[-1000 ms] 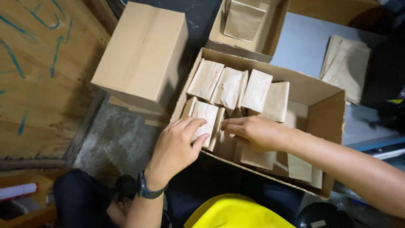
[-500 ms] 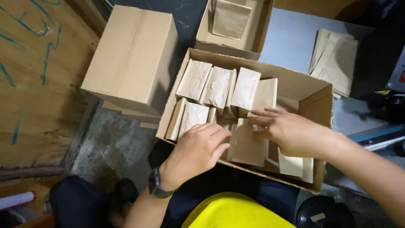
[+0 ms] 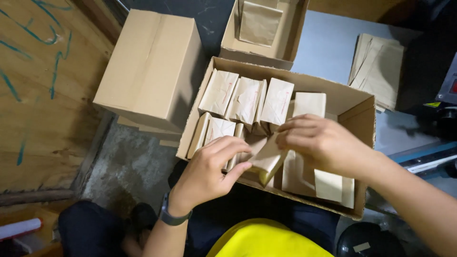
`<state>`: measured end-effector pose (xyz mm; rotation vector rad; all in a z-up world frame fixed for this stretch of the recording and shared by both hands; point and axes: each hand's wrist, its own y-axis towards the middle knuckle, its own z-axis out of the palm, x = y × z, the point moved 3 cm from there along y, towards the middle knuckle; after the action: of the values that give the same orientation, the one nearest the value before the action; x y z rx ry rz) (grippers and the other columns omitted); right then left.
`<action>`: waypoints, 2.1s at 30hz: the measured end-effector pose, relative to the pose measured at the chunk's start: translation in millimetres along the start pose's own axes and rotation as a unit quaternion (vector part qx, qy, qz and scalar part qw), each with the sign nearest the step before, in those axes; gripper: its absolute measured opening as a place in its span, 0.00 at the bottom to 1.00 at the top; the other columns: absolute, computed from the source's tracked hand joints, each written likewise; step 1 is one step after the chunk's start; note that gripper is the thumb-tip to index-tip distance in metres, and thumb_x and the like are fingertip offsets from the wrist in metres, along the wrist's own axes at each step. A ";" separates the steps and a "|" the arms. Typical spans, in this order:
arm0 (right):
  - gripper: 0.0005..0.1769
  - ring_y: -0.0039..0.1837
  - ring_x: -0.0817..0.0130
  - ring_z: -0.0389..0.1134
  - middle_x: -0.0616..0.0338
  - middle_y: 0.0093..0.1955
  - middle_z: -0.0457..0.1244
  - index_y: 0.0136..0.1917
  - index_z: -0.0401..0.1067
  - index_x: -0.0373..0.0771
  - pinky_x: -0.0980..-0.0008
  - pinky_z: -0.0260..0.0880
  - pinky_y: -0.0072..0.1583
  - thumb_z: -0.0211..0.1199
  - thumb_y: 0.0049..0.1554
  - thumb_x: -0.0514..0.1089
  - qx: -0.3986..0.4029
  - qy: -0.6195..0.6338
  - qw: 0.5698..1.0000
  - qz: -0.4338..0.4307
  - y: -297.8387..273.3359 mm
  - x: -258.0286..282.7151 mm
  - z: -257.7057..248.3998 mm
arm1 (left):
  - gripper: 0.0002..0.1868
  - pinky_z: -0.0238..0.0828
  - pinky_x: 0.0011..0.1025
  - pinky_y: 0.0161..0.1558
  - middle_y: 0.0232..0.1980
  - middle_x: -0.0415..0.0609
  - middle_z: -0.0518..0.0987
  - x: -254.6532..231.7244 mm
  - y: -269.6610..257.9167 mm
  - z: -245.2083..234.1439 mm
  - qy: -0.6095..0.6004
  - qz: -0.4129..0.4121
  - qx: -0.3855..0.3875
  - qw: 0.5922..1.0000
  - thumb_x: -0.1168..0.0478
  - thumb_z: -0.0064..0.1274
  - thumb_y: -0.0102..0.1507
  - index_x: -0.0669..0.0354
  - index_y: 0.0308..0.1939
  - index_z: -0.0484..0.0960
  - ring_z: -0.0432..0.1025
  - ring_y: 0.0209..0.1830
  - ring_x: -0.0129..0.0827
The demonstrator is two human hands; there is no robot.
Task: Organizing and packing paper coffee bags into a cardboard box for shipping or storage.
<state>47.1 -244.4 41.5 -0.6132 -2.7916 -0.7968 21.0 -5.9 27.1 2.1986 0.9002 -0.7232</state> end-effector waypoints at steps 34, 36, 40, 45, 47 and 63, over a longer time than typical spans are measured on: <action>0.12 0.44 0.36 0.70 0.45 0.42 0.71 0.51 0.76 0.36 0.46 0.70 0.50 0.53 0.59 0.40 0.012 -0.223 0.867 0.445 -82.4 -89.6 -21.4 | 0.23 0.72 0.55 0.33 0.41 0.58 0.76 21.9 63.6 71.4 0.207 -0.201 0.202 0.936 0.61 0.55 0.55 0.58 0.54 0.71 0.74 0.37 0.62; 0.15 0.46 0.31 0.70 0.32 0.41 0.69 0.46 0.69 0.29 0.40 0.70 0.47 0.46 0.60 0.42 0.182 -0.202 0.788 0.553 -92.7 -103.0 -10.0 | 0.22 0.76 0.50 0.33 0.42 0.61 0.76 34.0 59.9 82.0 0.235 -0.223 0.228 0.918 0.66 0.53 0.54 0.63 0.53 0.71 0.75 0.36 0.60; 0.22 0.48 0.38 0.74 0.38 0.46 0.71 0.49 0.75 0.29 0.47 0.76 0.49 0.53 0.63 0.52 0.277 -0.228 0.743 0.565 -91.0 -103.6 12.7 | 0.23 0.77 0.46 0.29 0.43 0.62 0.74 50.7 50.6 99.3 0.274 -0.233 0.206 0.910 0.68 0.58 0.52 0.61 0.51 0.71 0.77 0.33 0.56; 0.23 0.46 0.42 0.77 0.40 0.44 0.74 0.61 0.77 0.33 0.48 0.78 0.43 0.49 0.59 0.43 0.325 -0.238 0.748 0.528 -95.3 -120.3 42.0 | 0.22 0.81 0.39 0.32 0.37 0.52 0.78 43.4 41.7 98.9 0.415 -0.180 0.116 0.884 0.60 0.57 0.54 0.67 0.49 0.74 0.82 0.30 0.46; 0.19 0.47 0.44 0.78 0.43 0.44 0.74 0.55 0.81 0.37 0.51 0.79 0.43 0.56 0.56 0.45 0.342 -0.202 0.743 0.538 -104.0 -135.1 53.4 | 0.25 0.81 0.37 0.31 0.35 0.53 0.78 32.3 43.0 94.2 0.450 -0.156 0.088 0.875 0.56 0.62 0.52 0.67 0.48 0.74 0.81 0.29 0.44; 0.15 0.47 0.44 0.77 0.41 0.43 0.72 0.52 0.74 0.28 0.57 0.81 0.45 0.62 0.56 0.42 0.340 -0.223 0.786 0.466 -127.4 -180.5 75.4 | 0.38 0.76 0.39 0.34 0.42 0.54 0.73 27.6 38.8 75.6 0.414 -0.148 0.032 0.897 0.44 0.69 0.50 0.64 0.54 0.72 0.74 0.42 0.46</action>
<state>150.5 -363.5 -130.6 -1.9084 -2.2826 0.5906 48.9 -71.7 -26.4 2.4681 1.6662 0.1232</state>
